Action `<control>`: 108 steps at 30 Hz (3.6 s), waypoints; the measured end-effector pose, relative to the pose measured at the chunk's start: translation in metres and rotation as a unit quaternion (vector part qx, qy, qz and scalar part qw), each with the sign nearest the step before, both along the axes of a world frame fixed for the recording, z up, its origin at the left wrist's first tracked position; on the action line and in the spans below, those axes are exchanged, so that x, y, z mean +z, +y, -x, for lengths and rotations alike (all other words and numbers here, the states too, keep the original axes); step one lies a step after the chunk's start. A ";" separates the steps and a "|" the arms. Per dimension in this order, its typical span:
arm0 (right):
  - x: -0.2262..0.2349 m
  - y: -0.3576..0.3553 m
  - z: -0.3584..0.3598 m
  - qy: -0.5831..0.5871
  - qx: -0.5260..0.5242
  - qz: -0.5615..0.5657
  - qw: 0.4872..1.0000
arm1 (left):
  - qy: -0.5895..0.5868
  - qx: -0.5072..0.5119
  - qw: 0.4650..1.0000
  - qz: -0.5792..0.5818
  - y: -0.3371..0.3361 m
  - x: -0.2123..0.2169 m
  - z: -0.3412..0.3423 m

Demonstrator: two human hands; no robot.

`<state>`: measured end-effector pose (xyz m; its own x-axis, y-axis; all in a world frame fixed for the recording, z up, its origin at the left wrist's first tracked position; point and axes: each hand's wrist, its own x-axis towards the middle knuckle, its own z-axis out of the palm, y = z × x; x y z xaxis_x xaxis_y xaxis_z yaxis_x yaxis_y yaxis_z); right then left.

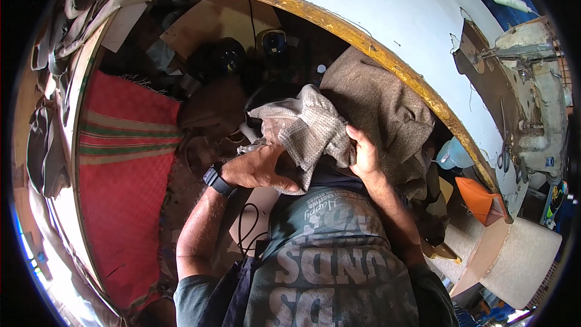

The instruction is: Sewing and finishing a burlap hat using a needle for hand-stitching and a sewing machine.

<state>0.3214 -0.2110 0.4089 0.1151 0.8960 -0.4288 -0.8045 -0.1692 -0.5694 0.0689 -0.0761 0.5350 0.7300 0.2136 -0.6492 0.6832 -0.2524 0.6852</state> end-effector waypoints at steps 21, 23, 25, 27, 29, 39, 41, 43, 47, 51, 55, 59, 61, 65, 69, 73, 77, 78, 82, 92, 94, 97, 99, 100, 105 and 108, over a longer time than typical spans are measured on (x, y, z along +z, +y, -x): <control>0.073 0.015 0.040 -0.378 0.208 -0.153 0.889 | -0.419 0.517 0.627 0.406 0.011 -0.042 0.018; 0.083 0.021 0.042 -0.401 0.197 -0.146 0.882 | -0.419 0.537 0.601 0.418 0.012 -0.040 0.018; 0.085 0.025 0.043 -0.423 0.173 -0.147 0.877 | -0.441 0.513 0.591 0.440 0.013 -0.032 0.017; 0.084 0.026 0.039 -0.434 0.170 -0.137 0.874 | -0.441 0.519 0.588 0.437 0.015 -0.038 0.018; 0.079 0.025 0.037 -0.436 0.182 -0.110 0.874 | -0.434 0.521 0.591 0.437 0.014 -0.034 0.017; 0.077 0.026 0.031 -0.485 0.063 -0.178 0.854 | -0.435 0.491 0.672 0.344 0.017 -0.044 0.028; 0.077 0.024 0.027 -0.481 0.073 -0.166 0.858 | -0.457 0.507 0.688 0.247 0.017 -0.049 0.031; 0.077 0.026 0.026 -0.518 0.057 -0.169 0.837 | -0.460 0.524 0.675 0.242 0.018 -0.055 0.030; 0.083 0.024 0.027 -0.537 0.060 -0.171 0.824 | -0.514 0.472 0.663 0.270 0.024 -0.065 0.033; 0.081 0.024 0.028 -0.546 0.051 -0.176 0.818 | -0.478 0.531 0.653 0.249 0.020 -0.047 0.025; 0.075 0.024 0.025 -0.545 0.043 -0.176 0.818 | -0.473 0.544 0.641 0.264 0.020 -0.040 0.023; 0.068 0.024 0.024 -0.536 0.032 -0.168 0.827 | -0.479 0.501 0.653 0.304 0.021 -0.040 0.025; 0.067 0.024 0.023 -0.524 0.035 -0.156 0.836 | -0.476 0.493 0.658 0.312 0.022 -0.040 0.028; 0.066 0.024 0.023 -0.529 0.047 -0.153 0.833 | -0.467 0.511 0.652 0.308 0.023 -0.042 0.026; 0.065 0.027 0.026 -0.511 0.047 -0.156 0.844 | -0.468 0.525 0.653 0.282 0.027 -0.047 0.030; 0.071 0.037 0.032 -0.508 0.061 -0.173 0.842 | -0.486 0.520 0.646 0.276 0.025 -0.037 0.026; 0.084 0.038 0.037 -0.512 0.132 -0.145 0.836 | -0.488 0.510 0.643 0.298 0.025 -0.021 0.021; 0.081 0.038 0.038 -0.512 0.143 -0.139 0.835 | -0.491 0.499 0.647 0.302 0.031 -0.030 0.026; 0.071 0.042 0.041 -0.609 0.175 -0.103 0.767 | -0.512 0.450 0.661 0.314 0.033 -0.020 0.026; 0.075 0.051 0.017 -0.157 0.092 -0.127 0.975 | -0.449 0.426 0.750 0.231 0.026 -0.031 0.015; 0.066 0.052 0.017 -0.120 0.036 -0.120 0.985 | -0.436 0.386 0.784 0.214 0.020 -0.033 0.009; 0.069 0.052 0.020 -0.122 0.091 -0.137 0.979 | -0.432 0.357 0.822 0.098 0.002 -0.027 -0.005; 0.071 0.050 0.024 -0.145 0.108 -0.144 0.973 | -0.410 0.389 0.818 0.106 0.003 -0.024 -0.007; 0.064 0.048 0.023 -0.164 0.111 -0.151 0.969 | -0.417 0.426 0.794 0.122 0.005 -0.030 -0.006; 0.071 0.041 0.021 -0.154 0.071 -0.115 0.979 | -0.429 0.479 0.733 0.222 0.017 -0.047 0.009; 0.066 0.036 0.018 -0.152 0.023 -0.105 0.982 | -0.417 0.491 0.724 0.246 0.012 -0.029 0.004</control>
